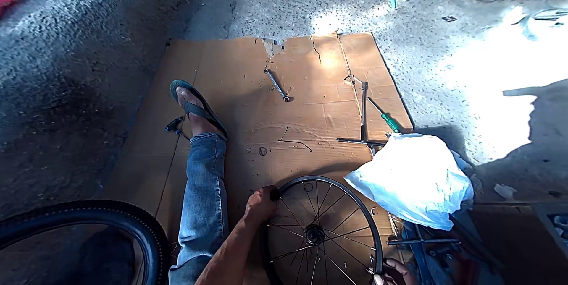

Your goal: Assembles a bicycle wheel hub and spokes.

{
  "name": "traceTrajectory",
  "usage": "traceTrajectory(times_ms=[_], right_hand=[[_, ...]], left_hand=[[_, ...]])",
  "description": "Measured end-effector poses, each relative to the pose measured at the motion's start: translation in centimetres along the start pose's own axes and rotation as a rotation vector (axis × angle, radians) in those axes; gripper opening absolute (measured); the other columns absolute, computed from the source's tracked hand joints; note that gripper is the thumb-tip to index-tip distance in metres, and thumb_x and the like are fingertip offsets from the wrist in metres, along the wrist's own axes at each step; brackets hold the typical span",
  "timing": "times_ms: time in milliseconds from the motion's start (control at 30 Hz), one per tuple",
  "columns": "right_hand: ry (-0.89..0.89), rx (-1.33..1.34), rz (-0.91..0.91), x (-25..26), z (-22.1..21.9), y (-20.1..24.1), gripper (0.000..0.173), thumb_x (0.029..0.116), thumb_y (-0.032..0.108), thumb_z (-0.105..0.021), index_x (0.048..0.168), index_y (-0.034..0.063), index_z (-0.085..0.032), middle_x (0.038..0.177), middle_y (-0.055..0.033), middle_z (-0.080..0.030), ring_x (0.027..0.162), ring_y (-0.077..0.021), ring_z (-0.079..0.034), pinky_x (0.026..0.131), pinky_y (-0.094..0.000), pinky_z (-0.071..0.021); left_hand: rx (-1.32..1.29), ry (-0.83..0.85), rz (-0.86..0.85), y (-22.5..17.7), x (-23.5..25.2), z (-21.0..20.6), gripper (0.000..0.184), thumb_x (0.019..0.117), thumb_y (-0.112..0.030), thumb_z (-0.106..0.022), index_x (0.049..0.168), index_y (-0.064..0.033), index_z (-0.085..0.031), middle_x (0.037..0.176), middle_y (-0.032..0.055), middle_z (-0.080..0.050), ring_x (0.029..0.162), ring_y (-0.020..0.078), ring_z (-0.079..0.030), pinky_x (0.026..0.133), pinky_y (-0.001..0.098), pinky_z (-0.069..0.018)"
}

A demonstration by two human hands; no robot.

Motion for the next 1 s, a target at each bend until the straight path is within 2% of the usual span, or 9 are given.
traceTrajectory(times_ms=[200, 300, 367, 467, 567, 667, 800, 867, 1000], right_hand=[[0.04, -0.014, 0.089, 1.6, -1.2, 2.6, 0.045, 0.094, 0.008, -0.068, 0.13, -0.0106, -0.049, 0.111, -0.0173, -0.07, 0.098, -0.021, -0.072, 0.087, -0.0381, -0.0614], [0.02, 0.026, 0.055, 2.9, -1.9, 2.5, 0.043, 0.0935, 0.008, -0.067, 0.13, -0.0086, -0.052, 0.109, -0.0146, -0.071, 0.095, -0.0182, -0.072, 0.08, -0.036, -0.0624], [0.019, 0.053, 0.002, 3.9, -2.1, 2.3, 0.041, 0.0943, 0.009, -0.065, 0.13, -0.0072, -0.052, 0.108, -0.0129, -0.069, 0.092, -0.0168, -0.07, 0.077, -0.0343, -0.0614], [0.04, 0.061, -0.034, 4.3, -2.0, 2.1, 0.041, 0.0946, 0.011, -0.066, 0.131, -0.0039, -0.053, 0.111, -0.0137, -0.069, 0.091, -0.0198, -0.071, 0.075, -0.0361, -0.0621], [0.101, 0.025, 0.043, 3.6, -2.3, 2.6, 0.055, 0.0953, 0.013, -0.067, 0.145, -0.0011, -0.049, 0.132, -0.0146, -0.065, 0.107, -0.0218, -0.07, 0.087, -0.0393, -0.0622], [0.145, 0.049, 0.136, 2.2, -3.0, 3.0, 0.056, 0.0968, 0.014, -0.067, 0.149, 0.0013, -0.05, 0.149, -0.0149, -0.054, 0.111, -0.0188, -0.07, 0.091, -0.0356, -0.0615], [0.177, 0.145, 0.114, 1.0, -4.0, 1.9, 0.029, 0.0968, 0.015, -0.065, 0.121, 0.0008, -0.073, 0.135, -0.0175, -0.063, 0.123, -0.0226, -0.062, 0.103, -0.0384, -0.0537], [0.239, 0.068, -0.017, 0.5, -4.4, 0.5, 0.026, 0.0972, 0.026, -0.068, 0.109, 0.0036, -0.076, 0.13, -0.0157, -0.063, 0.116, -0.0194, -0.063, 0.097, -0.0367, -0.0556], [0.342, -0.058, -0.105, 0.6, -5.3, -1.4, 0.038, 0.0937, 0.041, -0.072, 0.108, 0.0068, -0.075, 0.117, -0.0148, -0.066, 0.095, -0.0223, -0.067, 0.082, -0.0416, -0.059]], left_hand=[[-0.091, -0.09, 0.065, 2.3, -1.2, 1.1, 0.032, 0.0911, -0.024, -0.065, 0.121, -0.0115, -0.069, 0.114, 0.0141, -0.071, 0.11, 0.0316, -0.068, 0.095, 0.0577, -0.0533], [-0.172, -0.281, 0.125, 3.1, -2.8, 2.6, 0.037, 0.0934, -0.024, -0.067, 0.127, -0.0095, -0.067, 0.126, 0.017, -0.066, 0.119, 0.033, -0.064, 0.102, 0.0548, -0.0514], [-0.136, -0.419, 0.117, 2.3, -4.8, 3.9, 0.041, 0.0967, -0.027, -0.065, 0.135, -0.0109, -0.063, 0.138, 0.0171, -0.059, 0.127, 0.0335, -0.059, 0.106, 0.0519, -0.05], [0.019, -0.507, -0.047, -1.4, -9.3, 3.7, 0.04, 0.0992, -0.035, -0.058, 0.128, -0.0092, -0.067, 0.131, 0.0179, -0.062, 0.124, 0.0356, -0.06, 0.103, 0.0522, -0.0508], [0.078, -0.276, -0.077, -4.6, -13.8, 0.1, 0.042, 0.1004, -0.048, -0.054, 0.117, -0.0134, -0.072, 0.111, 0.0116, -0.073, 0.102, 0.031, -0.071, 0.088, 0.0566, -0.0573], [0.055, 0.038, 0.046, -4.7, -15.8, -6.4, 0.054, 0.0969, -0.057, -0.057, 0.124, -0.0119, -0.069, 0.11, 0.0152, -0.074, 0.104, 0.0363, -0.071, 0.089, 0.0631, -0.0551], [-0.211, 0.16, 0.033, -6.0, -15.8, -12.5, 0.04, 0.1069, -0.035, -0.05, 0.124, -0.0039, -0.068, 0.113, 0.02, -0.072, 0.108, 0.0366, -0.07, 0.097, 0.0597, -0.0534], [-0.46, 0.169, 0.007, -7.7, -16.1, -14.4, 0.039, 0.1087, -0.031, -0.047, 0.12, -0.0009, -0.069, 0.103, 0.0179, -0.074, 0.094, 0.0316, -0.073, 0.091, 0.0535, -0.0575], [-0.825, 0.086, 0.015, -10.3, -15.5, -16.6, 0.038, 0.1093, -0.03, -0.047, 0.108, -0.0003, -0.07, 0.087, 0.013, -0.072, 0.074, 0.0224, -0.069, 0.073, 0.0436, -0.0594]])
Point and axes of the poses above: each hand's wrist, its own x-axis towards the middle knuckle, its own z-axis out of the back of the hand, y = z × x, the point moved 10 cm from there along x, towards the middle knuckle
